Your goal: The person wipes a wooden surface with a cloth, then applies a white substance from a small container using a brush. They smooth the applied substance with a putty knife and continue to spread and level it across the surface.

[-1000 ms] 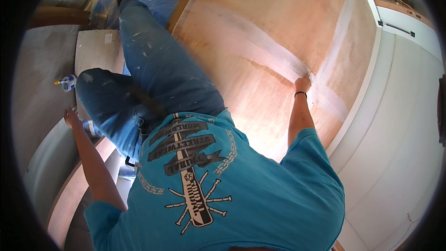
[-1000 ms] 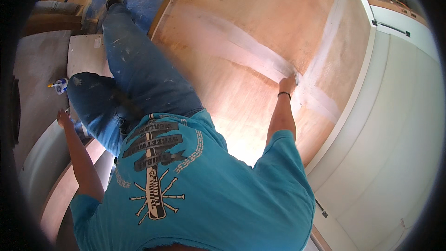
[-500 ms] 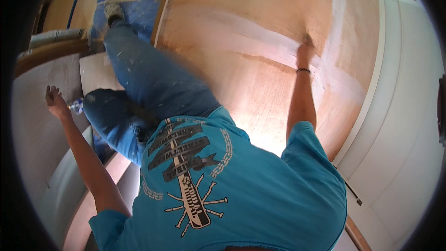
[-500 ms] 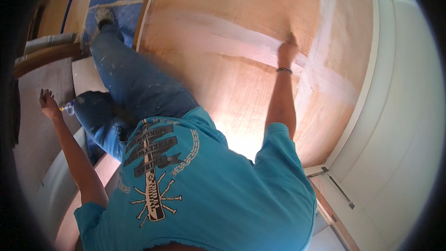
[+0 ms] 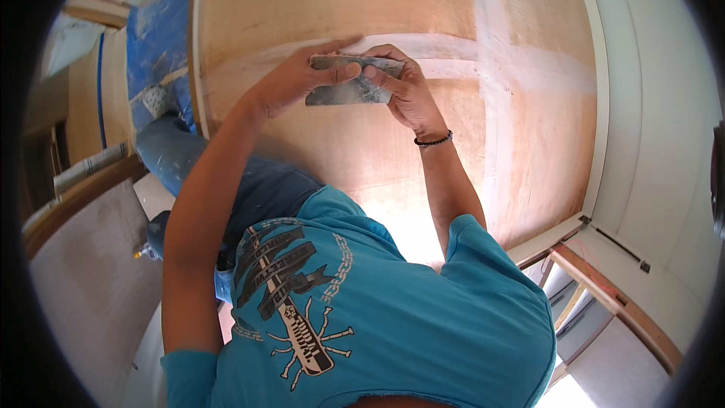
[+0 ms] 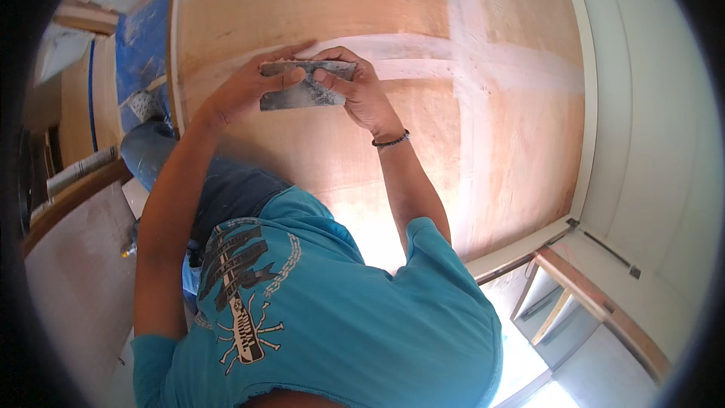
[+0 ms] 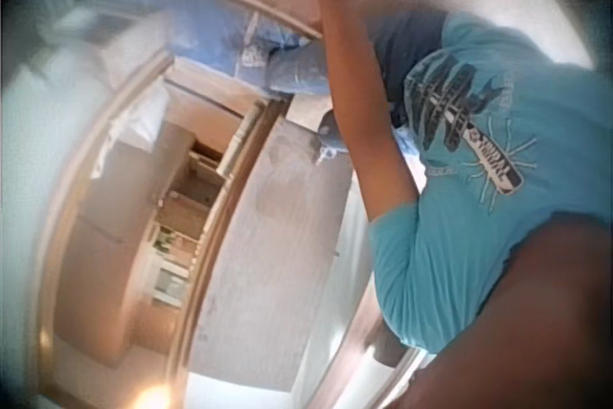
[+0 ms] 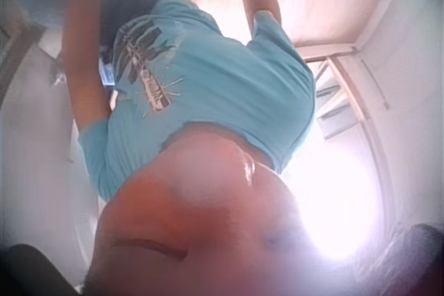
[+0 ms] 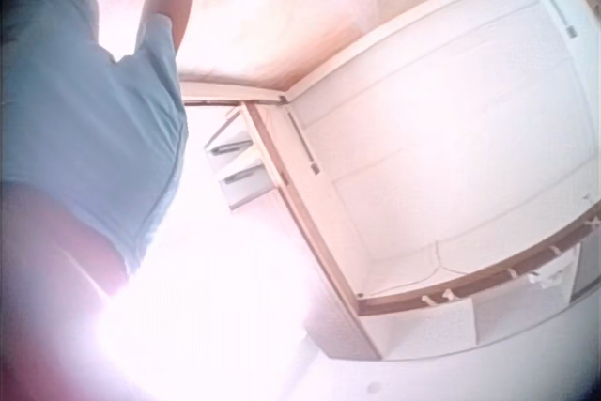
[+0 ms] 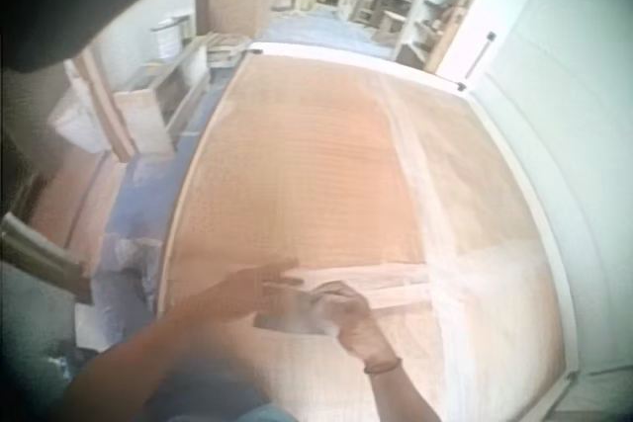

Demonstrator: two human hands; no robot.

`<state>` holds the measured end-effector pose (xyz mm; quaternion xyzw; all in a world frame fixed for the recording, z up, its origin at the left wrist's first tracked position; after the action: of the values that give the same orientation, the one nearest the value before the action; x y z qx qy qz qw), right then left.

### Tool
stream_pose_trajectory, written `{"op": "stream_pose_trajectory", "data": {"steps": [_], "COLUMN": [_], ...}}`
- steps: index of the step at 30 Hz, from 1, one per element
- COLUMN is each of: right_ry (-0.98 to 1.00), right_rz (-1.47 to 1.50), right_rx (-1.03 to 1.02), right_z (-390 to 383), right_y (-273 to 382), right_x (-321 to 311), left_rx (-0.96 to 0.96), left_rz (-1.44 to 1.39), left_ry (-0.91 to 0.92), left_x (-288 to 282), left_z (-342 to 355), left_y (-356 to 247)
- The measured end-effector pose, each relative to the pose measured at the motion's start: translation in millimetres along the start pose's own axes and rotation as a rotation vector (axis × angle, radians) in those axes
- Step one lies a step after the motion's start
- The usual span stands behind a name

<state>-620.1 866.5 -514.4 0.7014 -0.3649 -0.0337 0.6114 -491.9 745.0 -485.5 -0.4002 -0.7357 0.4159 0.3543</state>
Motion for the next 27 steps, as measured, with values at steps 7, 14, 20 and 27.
{"op": "stream_pose_trajectory", "data": {"steps": [7, 14, 20, 27], "right_ry": [-0.497, -1.532, -1.471, -1.439], "right_rz": [-0.491, -1.514, -1.548, -1.628], "right_rx": [-0.49, -0.038, -0.143, -0.147], "right_z": [-5.4, -117.4, -128.5, -118.7], "right_y": [32.4, 29.6, 39.5, 36.4], "right_x": [-306.2, -575.8, -536.4, -545.4], "left_rx": [-0.064, 0.38, 0.395, 0.698], "left_rz": [0.44, 1.484, 1.833, 1.759], "left_ry": [-0.019, -0.041, 0.344, 0.605], "left_x": [53.2, -35.8, -74.4, 77.9], "left_z": [26.5, 35.3, 45.1, 191.5], "left_y": [14.1, 36.2, 79.5, 68.8]}}
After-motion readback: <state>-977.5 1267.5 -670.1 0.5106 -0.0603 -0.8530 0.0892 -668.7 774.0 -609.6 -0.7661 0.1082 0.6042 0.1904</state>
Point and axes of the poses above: each hand's wrist, its own z-axis towards the middle knuckle, its own x-axis out of the palm, y = z × x, the point moved 7 cm from there along z, towards the middle knuckle, and after that the axes turned 10 degrees about -y, right-handed, at the moved point
